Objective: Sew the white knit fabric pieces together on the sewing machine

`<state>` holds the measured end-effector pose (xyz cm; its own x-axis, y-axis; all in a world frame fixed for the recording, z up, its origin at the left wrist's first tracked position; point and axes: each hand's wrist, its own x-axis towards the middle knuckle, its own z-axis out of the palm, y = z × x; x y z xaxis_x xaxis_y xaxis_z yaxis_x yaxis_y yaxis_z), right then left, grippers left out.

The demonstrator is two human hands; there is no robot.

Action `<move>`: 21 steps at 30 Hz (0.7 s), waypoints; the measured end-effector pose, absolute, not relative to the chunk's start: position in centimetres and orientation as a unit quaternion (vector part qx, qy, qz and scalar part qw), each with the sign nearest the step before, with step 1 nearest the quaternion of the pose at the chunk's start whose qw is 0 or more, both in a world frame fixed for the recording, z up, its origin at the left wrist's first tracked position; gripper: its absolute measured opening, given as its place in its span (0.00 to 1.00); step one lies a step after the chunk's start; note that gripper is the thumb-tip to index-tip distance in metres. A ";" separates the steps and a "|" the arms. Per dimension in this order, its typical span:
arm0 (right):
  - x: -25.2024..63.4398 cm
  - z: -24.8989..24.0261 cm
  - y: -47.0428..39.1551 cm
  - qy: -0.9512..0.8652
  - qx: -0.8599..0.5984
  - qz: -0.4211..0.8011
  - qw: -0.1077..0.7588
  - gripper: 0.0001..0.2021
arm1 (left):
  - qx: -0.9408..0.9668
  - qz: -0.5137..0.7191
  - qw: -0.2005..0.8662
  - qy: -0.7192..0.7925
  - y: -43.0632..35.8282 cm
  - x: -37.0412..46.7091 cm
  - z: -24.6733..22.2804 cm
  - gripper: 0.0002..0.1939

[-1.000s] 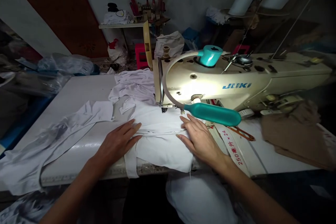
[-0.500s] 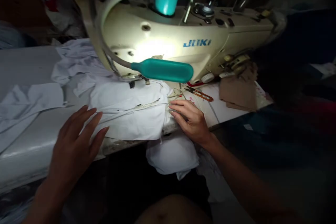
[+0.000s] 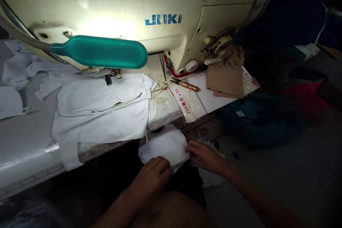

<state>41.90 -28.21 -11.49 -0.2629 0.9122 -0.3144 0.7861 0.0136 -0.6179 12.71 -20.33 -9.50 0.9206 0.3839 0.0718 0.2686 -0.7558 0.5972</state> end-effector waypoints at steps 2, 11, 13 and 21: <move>42.3 -11.7 -28.4 -0.705 -0.607 0.358 0.080 0.11 | 0.913 0.082 0.351 0.190 -20.6 14.8 -10.0 0.08; 44.8 -8.1 -25.1 -0.668 -0.578 0.434 0.173 0.02 | 0.843 0.042 0.462 0.271 -20.2 22.3 -13.0 0.07; 44.1 -7.2 -24.5 -0.638 -0.597 0.448 0.192 0.02 | 0.795 0.099 0.527 0.284 -19.7 22.5 -12.6 0.06; 38.7 -5.7 -21.9 -0.586 -0.586 0.454 0.328 0.06 | 0.661 0.180 0.623 0.379 -17.2 16.5 -7.2 0.16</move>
